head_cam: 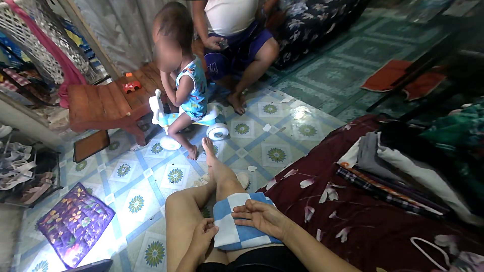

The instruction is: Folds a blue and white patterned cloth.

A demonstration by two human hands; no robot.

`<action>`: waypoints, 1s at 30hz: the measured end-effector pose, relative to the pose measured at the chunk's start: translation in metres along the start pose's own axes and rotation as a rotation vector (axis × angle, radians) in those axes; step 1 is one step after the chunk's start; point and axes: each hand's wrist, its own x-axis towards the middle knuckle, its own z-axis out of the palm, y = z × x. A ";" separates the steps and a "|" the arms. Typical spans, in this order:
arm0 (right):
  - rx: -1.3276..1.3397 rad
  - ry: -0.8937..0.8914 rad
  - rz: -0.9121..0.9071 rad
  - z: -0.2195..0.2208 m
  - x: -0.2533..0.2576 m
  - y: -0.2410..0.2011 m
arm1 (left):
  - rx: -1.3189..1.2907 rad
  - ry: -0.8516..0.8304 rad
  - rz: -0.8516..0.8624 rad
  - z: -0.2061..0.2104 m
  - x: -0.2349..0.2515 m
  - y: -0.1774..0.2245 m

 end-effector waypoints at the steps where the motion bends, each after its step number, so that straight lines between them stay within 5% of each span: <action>1: 0.003 0.001 -0.001 0.000 0.000 0.000 | -0.003 -0.001 -0.003 0.000 0.000 0.000; 30: 0.002 0.028 0.000 0.002 -0.001 -0.001 | -0.094 -0.014 0.011 0.000 0.000 -0.002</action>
